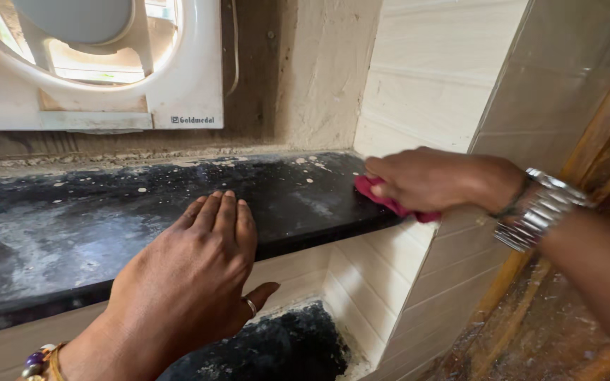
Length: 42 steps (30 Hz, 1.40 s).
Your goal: The person wipes a black countertop and the tiled area below it with a red cloth. They move the cloth back and forth across the surface to remove dust and debris.
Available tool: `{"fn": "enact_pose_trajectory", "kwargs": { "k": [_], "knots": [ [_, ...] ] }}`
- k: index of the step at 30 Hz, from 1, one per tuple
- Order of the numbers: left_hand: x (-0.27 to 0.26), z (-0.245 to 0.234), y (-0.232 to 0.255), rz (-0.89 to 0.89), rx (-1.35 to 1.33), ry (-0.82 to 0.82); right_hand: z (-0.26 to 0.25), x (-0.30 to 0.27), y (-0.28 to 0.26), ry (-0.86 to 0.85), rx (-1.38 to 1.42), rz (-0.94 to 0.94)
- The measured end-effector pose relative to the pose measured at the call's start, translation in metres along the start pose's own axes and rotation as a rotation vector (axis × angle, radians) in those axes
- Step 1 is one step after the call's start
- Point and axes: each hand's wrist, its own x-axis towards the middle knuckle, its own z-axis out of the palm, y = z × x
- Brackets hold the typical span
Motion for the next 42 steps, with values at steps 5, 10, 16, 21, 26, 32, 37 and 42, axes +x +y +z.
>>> {"fn": "enact_pose_trajectory", "kwargs": {
  "k": [5, 10, 16, 21, 26, 32, 37, 42],
  "knots": [
    [0.004, 0.002, -0.001, 0.025, 0.026, -0.050, -0.016, -0.067, 0.001, -0.194, 0.001, 0.096],
    [0.004, -0.003, 0.001, -0.009, 0.031, -0.016, -0.028, -0.045, -0.008, 0.208, 0.041, -0.103],
    [0.003, -0.009, 0.002, -0.016, 0.025, -0.043, 0.002, 0.024, -0.024, 0.326, 0.142, -0.445],
    [0.001, -0.007, 0.003, -0.036, 0.028, -0.035, 0.034, -0.002, 0.000, 0.220, 0.341, -0.504],
    [0.005, -0.007, 0.003, 0.003, 0.093, -0.014, 0.042, -0.057, 0.035, -0.108, 0.176, -0.324],
    [0.004, -0.011, 0.006, -0.033, 0.069, -0.021, 0.025, -0.033, 0.023, 0.687, 0.175, -0.650],
    [0.000, -0.011, 0.007, -0.052, 0.056, 0.044, 0.055, 0.006, -0.026, 0.751, 0.259, -0.963],
    [-0.003, -0.018, 0.012, -0.082, 0.060, 0.087, 0.068, -0.014, -0.006, 0.508, 0.202, -1.133]
  ]
}}
